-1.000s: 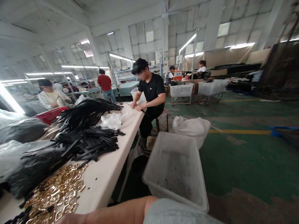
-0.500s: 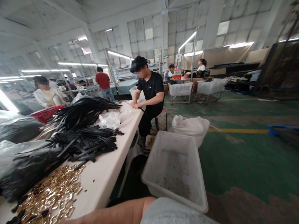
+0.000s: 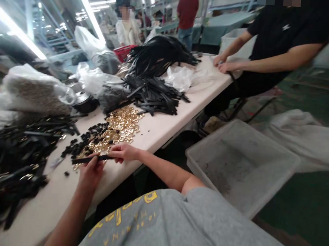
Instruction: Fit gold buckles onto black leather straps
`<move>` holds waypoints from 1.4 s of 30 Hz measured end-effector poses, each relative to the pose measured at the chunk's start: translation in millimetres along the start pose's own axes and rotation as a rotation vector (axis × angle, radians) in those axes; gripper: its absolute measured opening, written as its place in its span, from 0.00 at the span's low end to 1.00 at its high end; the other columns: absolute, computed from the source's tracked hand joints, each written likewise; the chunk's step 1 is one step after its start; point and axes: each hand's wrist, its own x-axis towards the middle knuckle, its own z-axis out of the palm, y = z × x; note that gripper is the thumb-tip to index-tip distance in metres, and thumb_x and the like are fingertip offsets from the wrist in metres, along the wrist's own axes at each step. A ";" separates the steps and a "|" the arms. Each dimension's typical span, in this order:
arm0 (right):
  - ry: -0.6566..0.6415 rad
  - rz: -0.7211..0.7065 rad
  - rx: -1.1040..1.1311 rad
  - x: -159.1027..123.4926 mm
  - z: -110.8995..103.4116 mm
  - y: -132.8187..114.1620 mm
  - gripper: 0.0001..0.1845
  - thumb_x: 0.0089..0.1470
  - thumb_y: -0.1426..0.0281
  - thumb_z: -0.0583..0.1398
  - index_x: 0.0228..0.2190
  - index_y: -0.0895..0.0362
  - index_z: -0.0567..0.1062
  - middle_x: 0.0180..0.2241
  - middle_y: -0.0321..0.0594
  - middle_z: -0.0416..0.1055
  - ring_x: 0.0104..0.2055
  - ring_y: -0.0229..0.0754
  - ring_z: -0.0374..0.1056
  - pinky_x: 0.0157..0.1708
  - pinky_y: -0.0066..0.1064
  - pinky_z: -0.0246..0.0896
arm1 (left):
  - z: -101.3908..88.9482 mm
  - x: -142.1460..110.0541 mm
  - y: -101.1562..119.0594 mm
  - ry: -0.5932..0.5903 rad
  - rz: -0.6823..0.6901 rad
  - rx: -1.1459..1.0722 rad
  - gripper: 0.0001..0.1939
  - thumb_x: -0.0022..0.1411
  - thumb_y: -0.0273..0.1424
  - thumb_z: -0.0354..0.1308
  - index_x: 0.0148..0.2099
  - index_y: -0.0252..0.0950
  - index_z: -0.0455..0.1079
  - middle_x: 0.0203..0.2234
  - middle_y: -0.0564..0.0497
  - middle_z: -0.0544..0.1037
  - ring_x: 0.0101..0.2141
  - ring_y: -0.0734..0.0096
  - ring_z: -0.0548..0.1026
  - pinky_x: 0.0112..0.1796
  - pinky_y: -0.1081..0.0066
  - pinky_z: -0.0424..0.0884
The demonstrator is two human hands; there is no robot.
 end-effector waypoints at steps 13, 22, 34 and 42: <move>0.062 -0.108 0.009 -5.7 2.1 -3.2 0.28 0.45 0.46 0.68 0.27 0.60 0.72 0.21 0.34 0.73 0.17 0.31 0.66 0.18 0.22 0.61 | 16.2 11.1 -13.3 -0.085 0.017 0.130 0.23 0.49 0.51 0.69 0.31 0.35 0.74 0.17 0.53 0.72 0.17 0.77 0.65 0.19 0.75 0.59; 0.514 -0.180 0.047 -29.9 -48.3 -17.0 0.27 0.41 0.49 0.71 0.30 0.59 0.73 0.24 0.37 0.77 0.21 0.33 0.70 0.24 0.26 0.70 | 12.4 65.6 18.4 0.006 0.315 0.737 0.13 0.54 0.42 0.65 0.35 0.38 0.77 0.26 0.51 0.76 0.25 0.71 0.71 0.29 0.71 0.66; 0.497 -0.143 0.035 -29.7 -52.2 -11.7 0.22 0.45 0.54 0.70 0.31 0.60 0.73 0.25 0.35 0.76 0.22 0.32 0.70 0.26 0.26 0.72 | 20.7 88.6 18.3 -0.091 0.465 1.481 0.07 0.58 0.36 0.61 0.33 0.40 0.76 0.33 0.48 0.76 0.31 0.62 0.73 0.34 0.65 0.65; 0.527 -0.136 0.036 -28.3 -51.6 -12.3 0.21 0.46 0.56 0.69 0.30 0.60 0.73 0.24 0.35 0.75 0.22 0.33 0.70 0.25 0.26 0.72 | 33.8 84.6 19.5 -0.009 0.354 0.933 0.12 0.53 0.42 0.65 0.31 0.38 0.74 0.27 0.51 0.76 0.28 0.67 0.73 0.34 0.65 0.68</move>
